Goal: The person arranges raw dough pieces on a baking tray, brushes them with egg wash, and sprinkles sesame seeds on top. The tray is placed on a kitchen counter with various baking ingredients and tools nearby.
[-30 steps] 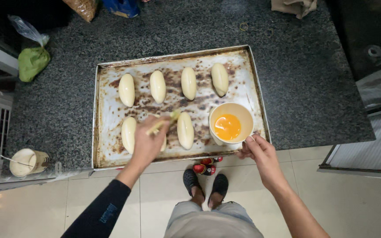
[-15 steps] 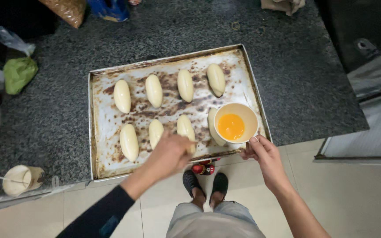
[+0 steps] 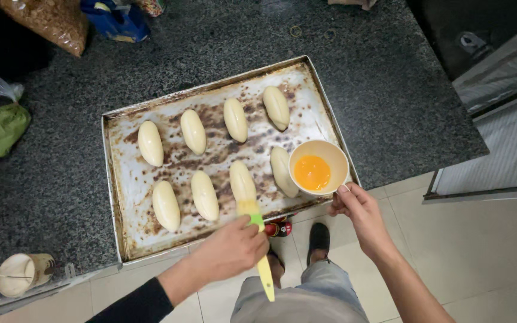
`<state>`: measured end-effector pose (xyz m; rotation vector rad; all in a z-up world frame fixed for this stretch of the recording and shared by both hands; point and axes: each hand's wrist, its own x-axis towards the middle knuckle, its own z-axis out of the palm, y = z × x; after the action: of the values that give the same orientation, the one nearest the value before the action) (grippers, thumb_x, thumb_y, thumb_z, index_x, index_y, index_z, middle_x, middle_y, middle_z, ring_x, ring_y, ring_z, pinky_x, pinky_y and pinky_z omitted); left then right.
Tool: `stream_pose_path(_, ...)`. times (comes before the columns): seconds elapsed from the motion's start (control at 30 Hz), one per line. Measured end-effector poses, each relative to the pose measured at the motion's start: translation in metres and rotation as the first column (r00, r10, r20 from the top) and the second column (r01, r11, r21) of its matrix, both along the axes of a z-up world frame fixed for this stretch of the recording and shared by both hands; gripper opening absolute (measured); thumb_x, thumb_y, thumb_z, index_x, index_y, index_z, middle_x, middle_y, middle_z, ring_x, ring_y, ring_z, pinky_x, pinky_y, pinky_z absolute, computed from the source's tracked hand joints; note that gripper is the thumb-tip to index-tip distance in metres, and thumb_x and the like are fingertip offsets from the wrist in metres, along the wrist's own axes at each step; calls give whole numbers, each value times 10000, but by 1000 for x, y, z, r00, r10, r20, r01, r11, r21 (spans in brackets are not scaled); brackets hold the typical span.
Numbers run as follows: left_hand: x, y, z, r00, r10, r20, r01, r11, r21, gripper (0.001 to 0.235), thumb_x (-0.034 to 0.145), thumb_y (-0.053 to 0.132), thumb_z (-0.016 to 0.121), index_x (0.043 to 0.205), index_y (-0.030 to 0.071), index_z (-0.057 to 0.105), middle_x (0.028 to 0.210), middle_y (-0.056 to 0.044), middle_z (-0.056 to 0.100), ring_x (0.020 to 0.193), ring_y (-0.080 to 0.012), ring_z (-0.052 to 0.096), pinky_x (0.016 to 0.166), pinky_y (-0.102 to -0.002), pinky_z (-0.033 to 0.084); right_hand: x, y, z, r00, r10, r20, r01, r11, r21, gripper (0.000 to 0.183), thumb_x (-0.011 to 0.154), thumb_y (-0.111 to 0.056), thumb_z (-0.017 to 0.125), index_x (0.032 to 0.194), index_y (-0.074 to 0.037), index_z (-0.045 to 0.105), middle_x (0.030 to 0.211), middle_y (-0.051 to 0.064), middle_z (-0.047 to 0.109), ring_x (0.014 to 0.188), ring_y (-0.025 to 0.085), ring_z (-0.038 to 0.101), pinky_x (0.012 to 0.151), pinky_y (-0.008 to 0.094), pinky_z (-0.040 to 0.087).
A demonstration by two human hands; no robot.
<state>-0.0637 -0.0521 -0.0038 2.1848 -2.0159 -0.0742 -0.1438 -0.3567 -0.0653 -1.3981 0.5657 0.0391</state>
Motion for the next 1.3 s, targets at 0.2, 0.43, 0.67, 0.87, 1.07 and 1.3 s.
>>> stream_pose_path(0.2, 80, -16, -3, 865, 476, -156, -501, 839, -212, 258, 696, 92, 694, 952, 88, 726, 770, -64, 642, 757, -269, 631, 756, -451, 423, 12, -16, 1, 997, 76, 7, -76, 997, -9, 295, 1030, -286, 543, 869, -50, 618, 814, 28, 622, 769, 150, 648, 759, 327, 526)
stream_pose_path(0.43, 47, -54, -3, 902, 348, 254, -387, 914, 123, 51, 783, 147, 638, 785, 109, 672, 768, -66, 643, 771, -251, 650, 791, -436, 472, 24, -46, 0, 977, 215, -5, -215, 970, -113, 337, 1016, -314, 552, 837, -44, 645, 750, 31, 662, 726, 142, 654, 729, 314, 514)
stream_pose_path(0.67, 2, -63, 59, 873, 475, -107, -483, 873, -63, 153, 732, 93, 648, 872, 73, 705, 782, -74, 651, 792, -274, 647, 811, -445, 469, 38, -60, 1, 941, 338, 12, -336, 938, -83, 336, 1018, -318, 561, 845, -43, 642, 727, 24, 644, 738, 123, 658, 748, 294, 518)
stream_pose_path(0.87, 24, -104, 138, 610, 630, -480, -792, 506, -342, 110, 972, 134, 663, 1026, 64, 729, 959, -86, 739, 828, -265, 657, 814, -392, 469, 47, -63, 12, 891, 450, 53, -440, 887, -138, 319, 1003, -312, 572, 877, -38, 676, 733, 25, 672, 748, 109, 649, 740, 283, 516)
stream_pose_path(1.07, 30, -138, 149, 644, 658, -390, -765, 561, -316, 135, 956, 163, 656, 919, 49, 719, 807, -106, 702, 684, -306, 598, 766, -421, 417, 52, -68, 25, 835, 542, 96, -526, 837, -150, 351, 1015, -331, 569, 908, -23, 699, 747, 28, 694, 750, 106, 649, 733, 277, 516)
stream_pose_path(1.3, 27, -147, 127, 666, 733, -139, -730, 601, -326, 156, 932, 157, 672, 821, 51, 647, 752, -90, 660, 720, -286, 621, 743, -444, 387, 52, -70, 33, 808, 579, 109, -563, 814, -144, 306, 988, -324, 579, 971, -38, 686, 785, 14, 699, 765, 104, 703, 714, 276, 549)
